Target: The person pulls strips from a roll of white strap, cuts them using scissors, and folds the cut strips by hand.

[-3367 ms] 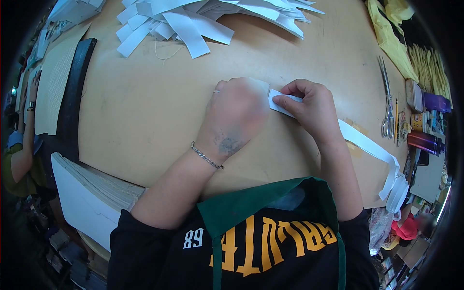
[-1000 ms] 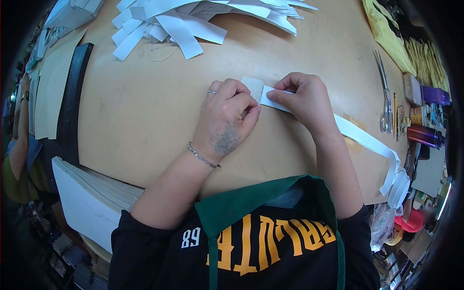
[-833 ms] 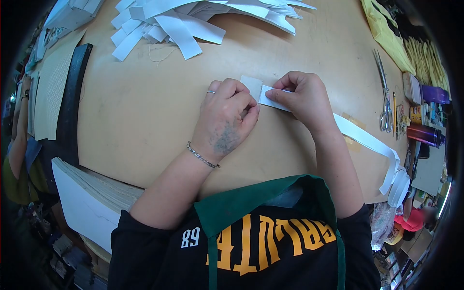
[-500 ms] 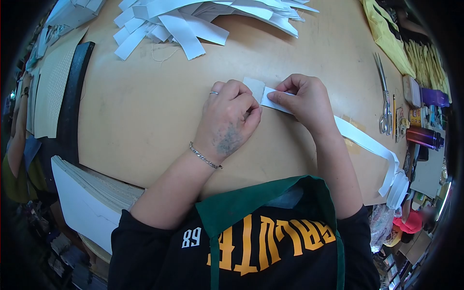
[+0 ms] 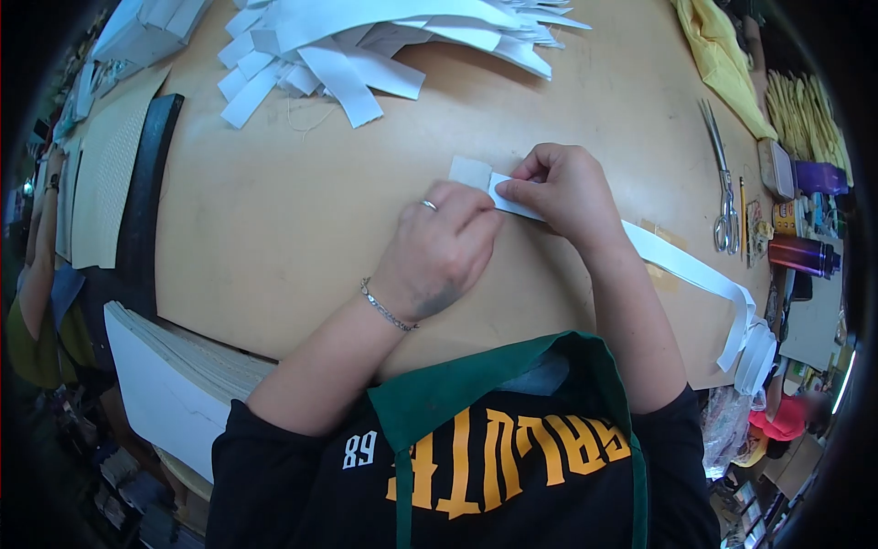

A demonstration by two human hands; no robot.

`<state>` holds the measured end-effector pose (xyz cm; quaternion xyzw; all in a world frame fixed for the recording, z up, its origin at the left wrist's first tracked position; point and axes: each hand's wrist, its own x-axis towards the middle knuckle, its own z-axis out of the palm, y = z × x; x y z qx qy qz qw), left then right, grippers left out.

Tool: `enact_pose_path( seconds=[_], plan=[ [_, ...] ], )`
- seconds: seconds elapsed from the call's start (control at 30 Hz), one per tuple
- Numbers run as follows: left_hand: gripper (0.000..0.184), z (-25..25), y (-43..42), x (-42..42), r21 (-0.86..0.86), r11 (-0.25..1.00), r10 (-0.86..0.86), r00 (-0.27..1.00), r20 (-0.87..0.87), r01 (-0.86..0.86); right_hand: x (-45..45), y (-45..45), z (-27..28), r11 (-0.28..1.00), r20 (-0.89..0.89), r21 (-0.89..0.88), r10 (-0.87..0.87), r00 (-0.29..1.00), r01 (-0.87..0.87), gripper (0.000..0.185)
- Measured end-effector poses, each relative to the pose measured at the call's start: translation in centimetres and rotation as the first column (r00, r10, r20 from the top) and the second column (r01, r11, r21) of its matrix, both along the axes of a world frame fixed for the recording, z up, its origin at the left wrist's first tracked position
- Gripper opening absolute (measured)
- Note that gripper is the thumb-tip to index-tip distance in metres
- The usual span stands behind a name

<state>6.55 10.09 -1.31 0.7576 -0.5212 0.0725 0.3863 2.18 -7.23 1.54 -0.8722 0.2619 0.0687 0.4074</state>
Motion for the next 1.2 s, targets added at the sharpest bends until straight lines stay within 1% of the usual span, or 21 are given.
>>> enact_pose_path(
  seconds=[0.07,0.1,0.2,0.3,0.4,0.43,0.47,0.53,0.63,0.7,0.77,0.83,0.93,1.03,1.13,1.2],
  plan=[
    [0.017,-0.4,-0.2,-0.3,-0.032,0.993,-0.106,0.988,0.109,0.11,0.1,0.1,0.3,1.0,-0.005,-0.002,0.01,1.0,-0.01,0.018],
    [0.02,-0.6,-0.3,-0.5,0.0,0.991,-0.131,0.985,0.115,0.132,0.2,0.1,0.4,1.0,-0.007,-0.018,0.018,1.0,-0.018,0.018],
    [0.024,-0.4,-0.4,-0.8,0.075,0.989,-0.139,0.974,0.177,0.128,0.3,0.0,0.5,0.996,-0.005,-0.077,0.044,0.999,-0.044,0.022],
    [0.033,0.0,-0.5,-0.9,0.139,0.984,-0.141,0.967,0.211,0.113,0.3,0.1,0.5,0.986,0.02,-0.154,0.06,0.998,-0.056,0.025],
    [0.041,0.8,-0.8,-1.6,0.26,0.966,-0.084,0.963,0.258,0.014,0.3,-0.1,-0.3,0.973,0.034,-0.215,0.097,0.995,-0.087,0.029],
    [0.046,0.8,-0.9,-1.5,0.279,0.96,-0.105,0.953,0.285,0.022,0.2,-0.3,-0.6,0.966,0.034,-0.238,0.108,0.994,-0.097,0.03],
    [0.045,1.3,-1.2,-1.6,0.312,0.95,-0.115,0.958,0.263,0.028,0.0,-0.5,-0.7,0.958,0.032,-0.257,0.137,0.99,-0.124,0.033],
    [0.044,2.3,-1.5,-1.8,0.387,0.922,-0.122,0.967,0.222,0.027,-1.0,-1.0,-0.4,0.986,0.07,-0.122,0.124,0.99,-0.115,0.038],
    [0.039,2.8,-2.2,-1.9,0.493,0.87,-0.139,0.958,0.251,-0.003,-4.9,-2.8,0.6,0.969,0.079,-0.179,0.189,0.979,-0.172,0.04],
    [0.038,3.3,-2.6,-1.9,0.551,0.834,-0.142,0.956,0.257,-0.025,-7.8,-4.7,2.4,0.989,-0.007,-0.047,0.138,0.99,-0.138,0.037],
    [0.037,3.7,-2.8,-1.9,0.616,0.787,-0.146,0.96,0.239,-0.034,-11.1,-7.6,1.9,0.993,0.067,-0.097,0.079,0.995,-0.072,0.032],
    [0.039,4.3,-3.1,-2.0,0.663,0.748,-0.153,0.964,0.216,-0.029,-13.9,-10.1,1.6,0.998,0.1,-0.055,-0.032,0.994,0.037,0.027],
    [0.043,5.0,-3.4,-1.9,0.716,0.698,-0.174,0.972,0.156,0.01,-16.0,-12.0,2.2,0.989,-0.049,-0.065,-0.134,0.99,0.13,0.026],
    [0.05,5.7,-3.9,-1.8,0.758,0.651,-0.194,0.974,0.117,0.039,-16.1,-12.5,1.4,0.98,-0.038,-0.085,-0.182,0.983,0.178,0.024],
    [0.054,6.6,-4.7,-1.9,0.808,0.588,-0.215,0.971,0.108,0.041,-15.8,-12.6,0.6,0.972,-0.009,-0.158,-0.178,0.984,0.174,0.024],
    [0.055,7.0,-5.3,-2.1,0.839,0.543,-0.229,0.967,0.115,0.029,-15.8,-12.9,0.4,0.971,-0.027,-0.167,-0.176,0.984,0.169,0.025]
  ],
)
